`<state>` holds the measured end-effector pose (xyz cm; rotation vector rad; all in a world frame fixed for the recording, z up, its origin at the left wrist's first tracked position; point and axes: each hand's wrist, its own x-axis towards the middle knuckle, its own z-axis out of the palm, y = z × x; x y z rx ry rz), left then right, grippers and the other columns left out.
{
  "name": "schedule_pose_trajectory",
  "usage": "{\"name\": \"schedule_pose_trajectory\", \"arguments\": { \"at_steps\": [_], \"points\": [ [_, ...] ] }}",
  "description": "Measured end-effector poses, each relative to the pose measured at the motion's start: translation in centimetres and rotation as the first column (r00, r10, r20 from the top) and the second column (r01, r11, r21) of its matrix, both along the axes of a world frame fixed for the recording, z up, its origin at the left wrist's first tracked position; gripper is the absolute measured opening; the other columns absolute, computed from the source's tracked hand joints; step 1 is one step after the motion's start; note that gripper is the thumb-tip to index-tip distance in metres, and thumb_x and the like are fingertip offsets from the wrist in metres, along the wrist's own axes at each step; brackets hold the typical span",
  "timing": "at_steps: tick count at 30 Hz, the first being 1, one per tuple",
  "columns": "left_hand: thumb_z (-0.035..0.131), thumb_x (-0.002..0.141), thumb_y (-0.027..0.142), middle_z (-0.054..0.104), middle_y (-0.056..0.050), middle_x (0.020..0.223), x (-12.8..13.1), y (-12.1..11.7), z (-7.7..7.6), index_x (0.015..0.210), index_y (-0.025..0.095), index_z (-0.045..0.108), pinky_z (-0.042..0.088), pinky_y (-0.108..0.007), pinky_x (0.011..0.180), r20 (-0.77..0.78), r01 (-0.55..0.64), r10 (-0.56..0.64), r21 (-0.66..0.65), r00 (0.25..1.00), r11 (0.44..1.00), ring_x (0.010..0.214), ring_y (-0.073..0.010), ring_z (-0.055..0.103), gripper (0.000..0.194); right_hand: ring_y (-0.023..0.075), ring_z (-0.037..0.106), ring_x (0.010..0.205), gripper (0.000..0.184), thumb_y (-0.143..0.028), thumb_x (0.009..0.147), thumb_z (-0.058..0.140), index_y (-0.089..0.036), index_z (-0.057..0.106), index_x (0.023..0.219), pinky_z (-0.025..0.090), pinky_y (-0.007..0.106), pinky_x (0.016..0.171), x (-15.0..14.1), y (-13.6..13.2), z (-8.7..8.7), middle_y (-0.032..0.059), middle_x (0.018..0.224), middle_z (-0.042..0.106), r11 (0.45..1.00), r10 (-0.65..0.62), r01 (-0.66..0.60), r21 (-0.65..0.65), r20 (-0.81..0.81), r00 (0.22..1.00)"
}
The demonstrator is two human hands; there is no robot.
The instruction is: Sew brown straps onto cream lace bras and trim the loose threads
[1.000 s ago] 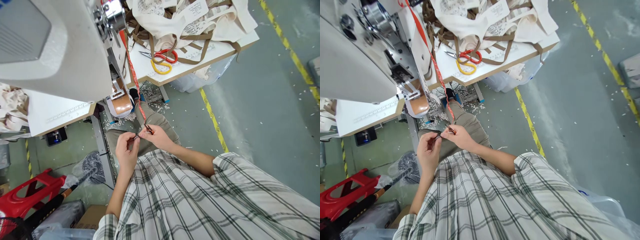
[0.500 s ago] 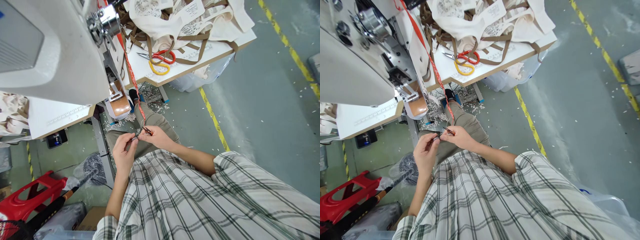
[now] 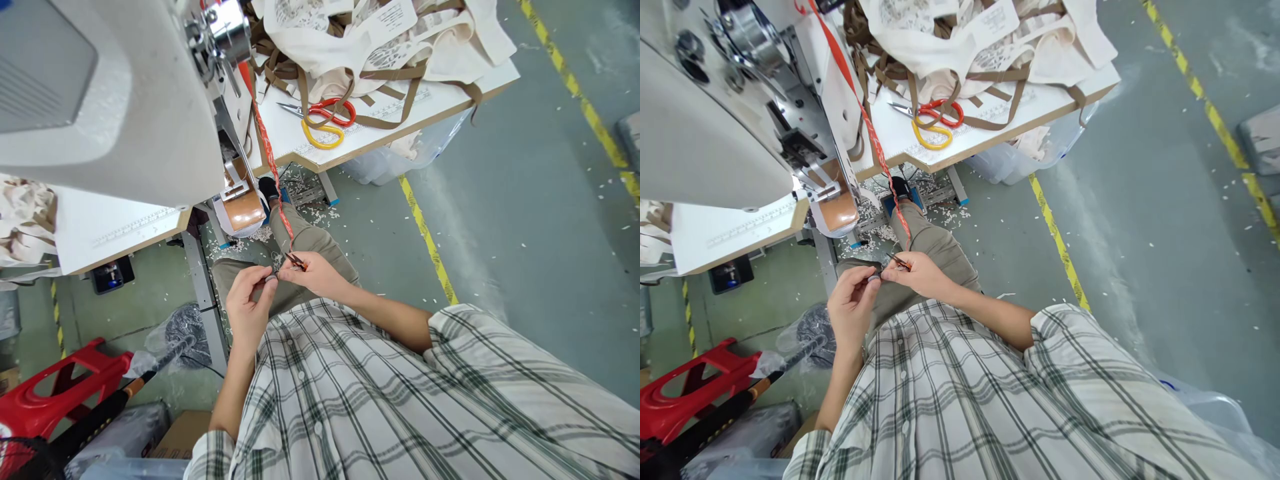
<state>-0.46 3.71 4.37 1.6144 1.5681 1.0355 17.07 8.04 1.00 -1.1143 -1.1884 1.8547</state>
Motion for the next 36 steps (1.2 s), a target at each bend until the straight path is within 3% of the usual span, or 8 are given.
{"name": "schedule_pose_trajectory", "arguments": {
  "at_steps": [6, 11, 15, 22, 27, 30, 33, 36],
  "points": [
    [0.07, 0.09, 0.023, 0.071, -0.006, 0.105, 0.1, 0.0, -0.1, 0.106, 0.022, 0.074, 0.058, -0.028, 0.078, 0.001, 0.013, -0.013, 0.023, 1.0, 1.0, 0.096, -0.0169, 0.068, 0.017, 0.0105, 0.044, 0.066, 0.048, -0.061, 0.072, 0.078, -0.014, 0.067, 0.079, 0.036, 0.025, 0.064, -0.4, -0.1, -0.3, -0.0019, 0.069, 0.054, 0.997, -0.059, 0.055, -0.057, -0.071, 0.996],
    [0.07, 0.089, 0.023, 0.069, -0.006, 0.105, 0.2, -0.1, -0.2, 0.105, 0.022, 0.073, 0.058, -0.028, 0.078, 0.019, 0.026, -0.026, 0.004, 0.999, 1.0, 0.096, -0.0162, 0.067, 0.016, 0.0077, 0.037, 0.058, 0.046, -0.055, 0.072, 0.08, -0.015, 0.07, 0.091, 0.028, 0.023, 0.055, -0.6, -0.3, -1.0, -0.005, 0.064, 0.05, 0.986, -0.069, 0.047, -0.157, -0.136, 0.988],
    [0.073, 0.087, 0.027, 0.067, -0.006, 0.104, 0.4, -0.1, -0.5, 0.101, 0.022, 0.072, 0.059, -0.03, 0.082, 0.187, -0.001, 0.021, -0.106, 0.982, 0.994, 0.096, -0.0165, 0.066, 0.015, 0.007, 0.037, 0.057, 0.047, -0.057, 0.072, 0.08, -0.015, 0.067, 0.089, 0.028, 0.023, 0.053, -0.4, -0.2, -1.1, -0.0056, 0.065, 0.048, 0.979, -0.111, 0.079, -0.19, -0.161, 0.981],
    [0.085, 0.073, 0.037, 0.067, -0.001, 0.084, 0.7, 1.0, -0.7, 0.094, 0.02, 0.071, 0.059, -0.019, 0.066, 0.602, 0.024, 0.321, -0.493, 0.731, 0.87, 0.07, -0.0093, 0.067, 0.031, 0.0055, 0.03, 0.053, 0.044, -0.054, 0.076, 0.079, -0.016, 0.063, 0.089, 0.025, 0.022, 0.05, 0.2, 0.3, -1.2, -0.0077, 0.063, 0.039, 0.958, -0.199, 0.13, -0.254, -0.269, 0.942],
    [0.086, 0.071, 0.033, 0.07, -0.003, 0.086, 0.4, 3.0, -1.0, 0.094, 0.018, 0.073, 0.054, -0.01, 0.053, 0.682, 0.19, 0.501, -0.673, 0.533, 0.714, 0.061, -0.0047, 0.062, 0.03, 0.0085, 0.044, 0.063, 0.041, -0.049, 0.088, 0.069, -0.016, 0.071, 0.111, 0.037, 0.023, 0.06, 1.0, 1.1, -1.6, -0.003, 0.073, 0.054, 0.993, -0.076, 0.088, 0.082, -0.146, 0.986],
    [0.083, 0.074, 0.025, 0.068, -0.002, 0.079, 0.4, 4.3, -0.6, 0.093, 0.016, 0.072, 0.054, -0.009, 0.051, 0.679, 0.266, 0.517, -0.705, 0.52, 0.658, 0.058, -0.0043, 0.061, 0.024, 0.0131, 0.056, 0.08, 0.041, -0.046, 0.089, 0.069, -0.017, 0.072, 0.118, 0.045, 0.027, 0.076, 1.2, 2.6, -1.8, 0.0035, 0.093, 0.064, 0.928, 0.064, -0.04, 0.37, -0.052, 0.997],
    [0.084, 0.073, 0.023, 0.065, 0.0, 0.075, 0.7, 5.5, 0.2, 0.094, 0.017, 0.068, 0.054, -0.01, 0.052, 0.683, 0.267, 0.495, -0.694, 0.537, 0.668, 0.056, -0.004, 0.06, 0.027, 0.0137, 0.055, 0.075, 0.037, -0.048, 0.093, 0.065, -0.019, 0.075, 0.113, 0.045, 0.028, 0.075, 1.2, 4.4, -1.7, 0.0022, 0.082, 0.061, 0.829, 0.088, -0.085, 0.553, 0.022, 0.996],
    [0.082, 0.076, 0.032, 0.061, 0.003, 0.071, 1.2, 6.5, 1.0, 0.089, 0.019, 0.062, 0.053, -0.012, 0.054, 0.678, 0.123, 0.422, -0.602, 0.602, 0.789, 0.057, -0.0043, 0.06, 0.028, 0.0141, 0.053, 0.07, 0.034, -0.048, 0.095, 0.062, -0.021, 0.074, 0.112, 0.043, 0.027, 0.071, 0.5, 6.0, -1.1, 0.0016, 0.079, 0.058, 0.751, -0.011, -0.073, 0.656, 0.124, 0.992]
  ]
}}
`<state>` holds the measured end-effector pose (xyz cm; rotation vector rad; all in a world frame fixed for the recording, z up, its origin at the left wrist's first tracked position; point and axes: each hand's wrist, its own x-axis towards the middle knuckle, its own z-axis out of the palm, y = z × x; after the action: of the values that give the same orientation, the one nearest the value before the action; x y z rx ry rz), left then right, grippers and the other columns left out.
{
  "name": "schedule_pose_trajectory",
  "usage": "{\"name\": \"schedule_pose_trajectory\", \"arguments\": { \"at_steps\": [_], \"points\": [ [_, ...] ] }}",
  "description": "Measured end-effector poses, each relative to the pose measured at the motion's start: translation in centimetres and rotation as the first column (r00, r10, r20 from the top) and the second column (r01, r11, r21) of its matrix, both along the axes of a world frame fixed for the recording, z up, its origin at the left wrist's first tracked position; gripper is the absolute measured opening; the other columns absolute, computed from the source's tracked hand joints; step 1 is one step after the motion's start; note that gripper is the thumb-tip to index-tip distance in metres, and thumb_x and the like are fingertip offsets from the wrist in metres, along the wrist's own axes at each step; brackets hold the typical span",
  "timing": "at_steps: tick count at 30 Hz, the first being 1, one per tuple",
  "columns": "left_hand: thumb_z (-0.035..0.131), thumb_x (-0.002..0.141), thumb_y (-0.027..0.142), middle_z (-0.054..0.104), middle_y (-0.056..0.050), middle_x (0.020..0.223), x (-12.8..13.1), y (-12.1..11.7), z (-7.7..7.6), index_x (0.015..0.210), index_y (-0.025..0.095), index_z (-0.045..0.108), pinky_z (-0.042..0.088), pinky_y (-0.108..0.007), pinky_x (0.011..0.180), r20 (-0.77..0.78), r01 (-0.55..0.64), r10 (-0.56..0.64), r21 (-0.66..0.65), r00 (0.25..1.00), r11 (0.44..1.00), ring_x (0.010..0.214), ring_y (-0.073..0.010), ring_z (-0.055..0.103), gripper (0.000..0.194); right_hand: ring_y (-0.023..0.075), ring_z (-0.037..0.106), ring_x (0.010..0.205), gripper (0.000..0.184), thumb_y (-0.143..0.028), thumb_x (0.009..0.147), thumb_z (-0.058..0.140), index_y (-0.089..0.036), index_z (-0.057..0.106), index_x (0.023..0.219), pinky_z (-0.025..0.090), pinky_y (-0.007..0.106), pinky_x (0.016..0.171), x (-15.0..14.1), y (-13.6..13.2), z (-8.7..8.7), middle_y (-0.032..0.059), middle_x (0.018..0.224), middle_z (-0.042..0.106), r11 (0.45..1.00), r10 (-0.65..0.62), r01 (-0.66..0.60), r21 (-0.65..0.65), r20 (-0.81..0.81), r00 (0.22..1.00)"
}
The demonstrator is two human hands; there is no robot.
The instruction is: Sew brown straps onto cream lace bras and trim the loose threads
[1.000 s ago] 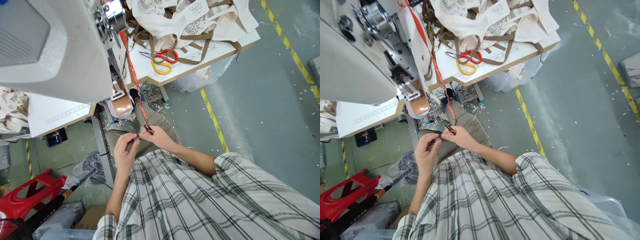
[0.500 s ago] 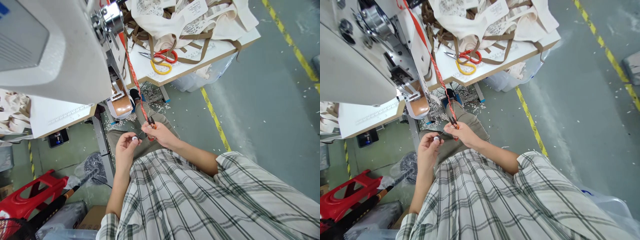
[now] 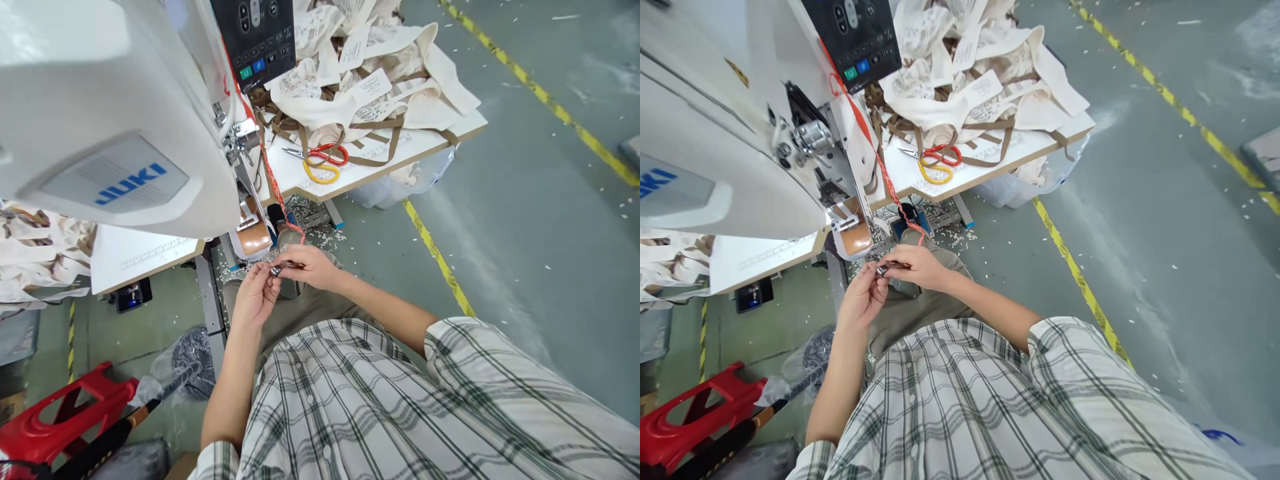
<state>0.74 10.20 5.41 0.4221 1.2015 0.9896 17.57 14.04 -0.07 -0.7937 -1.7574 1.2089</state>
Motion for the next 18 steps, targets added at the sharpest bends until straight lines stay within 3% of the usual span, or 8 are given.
{"name": "schedule_pose_trajectory", "arguments": {
  "at_steps": [3, 6, 9, 11, 14, 18],
  "points": [
    [0.076, 0.081, 0.042, 0.063, 0.002, 0.078, 0.5, 1.0, 0.3, 0.097, 0.02, 0.06, 0.056, -0.019, 0.063, -0.253, -0.044, 0.132, 0.328, 0.958, 0.944, 0.064, -0.0077, 0.062, 0.032, 0.0165, 0.052, 0.073, 0.032, -0.046, 0.098, 0.055, -0.02, 0.072, 0.107, 0.041, 0.028, 0.072, -1.6, 1.4, 0.6, 0.0038, 0.08, 0.059, 0.973, -0.201, 0.189, 0.129, 0.08, 0.976],
    [0.08, 0.076, 0.038, 0.064, 0.001, 0.087, 0.5, 2.1, 0.0, 0.101, 0.02, 0.057, 0.055, -0.023, 0.07, -0.481, 0.01, 0.302, 0.544, 0.823, 0.839, 0.073, -0.0105, 0.064, 0.039, 0.0187, 0.051, 0.074, 0.033, -0.047, 0.097, 0.053, -0.019, 0.067, 0.088, 0.039, 0.03, 0.07, -3.6, 2.8, 0.5, 0.0056, 0.077, 0.058, 0.919, -0.342, 0.302, 0.252, 0.134, 0.93],
    [0.078, 0.075, 0.033, 0.062, 0.001, 0.089, 0.3, 3.1, -0.3, 0.098, 0.019, 0.056, 0.053, -0.023, 0.069, -0.604, 0.018, 0.436, 0.599, 0.667, 0.801, 0.076, -0.0117, 0.063, 0.035, 0.02, 0.051, 0.074, 0.039, -0.053, 0.095, 0.055, -0.02, 0.059, 0.073, 0.038, 0.031, 0.071, -5.1, 4.0, -0.1, 0.0064, 0.074, 0.055, 0.898, -0.381, 0.315, 0.308, 0.181, 0.907],
    [0.075, 0.077, 0.032, 0.061, 0.001, 0.089, 0.3, 3.6, -0.4, 0.098, 0.018, 0.056, 0.052, -0.025, 0.069, -0.633, 0.02, 0.471, 0.609, 0.615, 0.793, 0.075, -0.0126, 0.062, 0.031, 0.0209, 0.052, 0.075, 0.041, -0.056, 0.093, 0.058, -0.021, 0.056, 0.07, 0.039, 0.032, 0.072, -5.6, 4.6, -0.4, 0.0069, 0.074, 0.055, 0.9, -0.384, 0.325, 0.292, 0.174, 0.907],
    [0.073, 0.075, 0.031, 0.06, 0.001, 0.086, 0.5, 3.8, 0.0, 0.096, 0.019, 0.058, 0.051, -0.026, 0.069, -0.678, 0.036, 0.503, 0.613, 0.536, 0.789, 0.075, -0.0141, 0.06, 0.029, 0.0218, 0.053, 0.078, 0.038, -0.056, 0.086, 0.064, -0.022, 0.055, 0.074, 0.041, 0.033, 0.075, -5.9, 4.8, -0.5, 0.007, 0.077, 0.057, 0.91, -0.401, 0.388, 0.144, 0.075, 0.913],
    [0.074, 0.072, 0.03, 0.059, 0.004, 0.078, 0.3, 3.9, 1.0, 0.088, 0.02, 0.061, 0.045, -0.025, 0.067, -0.8, 0.126, 0.475, 0.548, 0.366, 0.827, 0.072, -0.0145, 0.054, 0.023, 0.018, 0.052, 0.074, 0.03, -0.047, 0.08, 0.069, -0.022, 0.053, 0.08, 0.043, 0.03, 0.074, -6.1, 4.6, 0.0, 0.0033, 0.078, 0.057, 0.903, -0.429, 0.429, -0.014, -0.011, 0.903]
  ]
}}
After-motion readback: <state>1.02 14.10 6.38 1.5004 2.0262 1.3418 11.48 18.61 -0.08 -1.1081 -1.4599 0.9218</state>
